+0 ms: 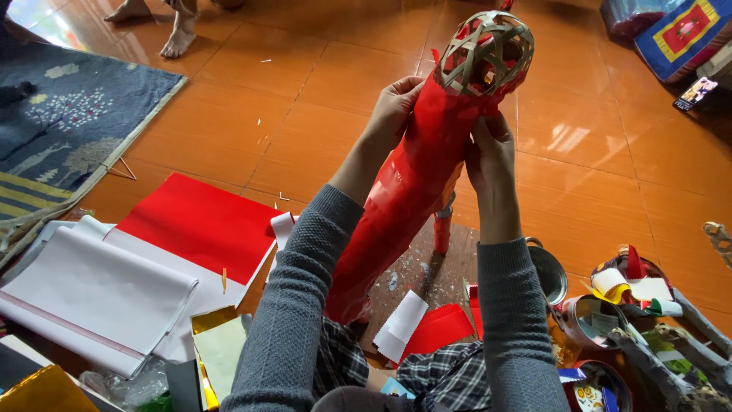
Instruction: Decorating a horse-shaped craft object by cutting and applying paper strips.
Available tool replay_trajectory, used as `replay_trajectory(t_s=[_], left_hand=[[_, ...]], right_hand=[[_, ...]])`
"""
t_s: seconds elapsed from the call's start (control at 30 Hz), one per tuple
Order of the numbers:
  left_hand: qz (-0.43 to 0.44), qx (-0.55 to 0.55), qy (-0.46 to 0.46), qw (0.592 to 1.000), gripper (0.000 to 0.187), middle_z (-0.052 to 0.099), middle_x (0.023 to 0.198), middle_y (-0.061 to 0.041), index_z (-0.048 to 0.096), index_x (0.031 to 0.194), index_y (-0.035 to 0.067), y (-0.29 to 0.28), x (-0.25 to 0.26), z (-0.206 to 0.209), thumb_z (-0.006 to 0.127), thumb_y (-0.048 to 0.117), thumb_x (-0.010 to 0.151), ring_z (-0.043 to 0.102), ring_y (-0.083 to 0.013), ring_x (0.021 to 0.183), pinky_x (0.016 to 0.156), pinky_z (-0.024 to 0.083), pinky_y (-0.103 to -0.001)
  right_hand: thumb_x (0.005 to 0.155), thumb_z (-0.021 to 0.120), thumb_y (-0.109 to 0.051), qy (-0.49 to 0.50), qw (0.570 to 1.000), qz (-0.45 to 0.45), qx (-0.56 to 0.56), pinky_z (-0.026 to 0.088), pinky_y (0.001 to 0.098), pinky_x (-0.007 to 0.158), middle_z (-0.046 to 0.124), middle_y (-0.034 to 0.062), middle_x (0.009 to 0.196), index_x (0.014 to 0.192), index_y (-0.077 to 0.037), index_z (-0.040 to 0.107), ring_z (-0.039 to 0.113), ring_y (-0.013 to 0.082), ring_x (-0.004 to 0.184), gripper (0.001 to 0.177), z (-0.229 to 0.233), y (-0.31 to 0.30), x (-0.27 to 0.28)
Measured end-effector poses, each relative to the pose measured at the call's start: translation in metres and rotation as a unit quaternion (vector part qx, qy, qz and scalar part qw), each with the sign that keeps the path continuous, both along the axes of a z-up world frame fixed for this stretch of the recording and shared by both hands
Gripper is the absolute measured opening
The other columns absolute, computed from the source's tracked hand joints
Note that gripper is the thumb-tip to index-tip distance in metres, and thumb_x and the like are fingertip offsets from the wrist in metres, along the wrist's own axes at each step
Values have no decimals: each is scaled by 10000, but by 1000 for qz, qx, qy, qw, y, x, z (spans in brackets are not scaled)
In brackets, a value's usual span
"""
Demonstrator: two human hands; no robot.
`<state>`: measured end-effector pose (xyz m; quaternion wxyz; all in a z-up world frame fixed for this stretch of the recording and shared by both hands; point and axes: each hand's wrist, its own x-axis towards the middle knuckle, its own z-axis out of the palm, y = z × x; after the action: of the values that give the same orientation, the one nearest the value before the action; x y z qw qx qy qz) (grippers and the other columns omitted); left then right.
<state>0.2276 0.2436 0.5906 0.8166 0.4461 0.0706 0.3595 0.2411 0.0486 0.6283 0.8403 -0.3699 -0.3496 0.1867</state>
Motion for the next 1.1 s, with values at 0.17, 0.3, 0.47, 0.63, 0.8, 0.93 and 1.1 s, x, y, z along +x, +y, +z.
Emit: replay_trajectory(t_s=[0.17,0.3,0.47,0.63,0.8,0.93,1.1], left_hand=[[-35,-20,16,999,183,686,683,-60,691,864,57,-5,-6,8,790,201,810,678,-149,568,475,572,-237],[-50,-21,9,998,177,696,719,-90,681,925,40,-6,-9,10,780,142,820,688,-163,581,474,580,-255],[-43,25,-8,999,351,711,830,-164,599,1064,3,7,4,-3,713,-55,737,653,-191,575,477,542,-325],[123,209,60,968,283,703,882,-114,644,983,45,29,-4,-7,700,-76,733,659,-180,781,679,553,-261],[127,187,63,972,286,706,769,-97,692,892,2,-16,-58,39,468,-129,772,635,-145,690,613,491,-233],[152,258,90,950,310,680,815,-61,577,939,107,-29,-50,44,367,332,970,613,-149,705,628,482,-308],[143,252,32,956,311,642,984,-110,559,965,138,-34,-42,39,320,331,1018,566,-186,926,906,434,-352]], right_hand=[[968,625,-108,-9,998,59,36,511,490,1007,681,113,1069,1162,-98,623,670,260,1055,194,1,6,5],[958,641,-105,-6,996,74,49,502,485,1015,682,98,1092,1161,-119,628,667,264,1072,203,-20,12,27],[979,603,-49,-8,989,108,96,495,422,1090,589,127,1358,1370,-85,528,583,279,1249,400,-38,14,34],[874,611,35,64,996,-64,-24,479,253,668,633,54,826,895,-68,626,606,152,760,106,-17,-17,11],[897,445,64,-48,974,-222,-22,380,288,569,498,33,734,984,-73,597,427,143,611,222,21,-39,-38],[914,494,31,-71,965,-248,56,331,283,532,473,62,646,924,-107,487,472,159,577,138,32,-12,-56],[924,510,-10,-41,957,-285,35,421,259,488,550,45,811,946,-153,487,550,144,601,146,-14,29,-4]])
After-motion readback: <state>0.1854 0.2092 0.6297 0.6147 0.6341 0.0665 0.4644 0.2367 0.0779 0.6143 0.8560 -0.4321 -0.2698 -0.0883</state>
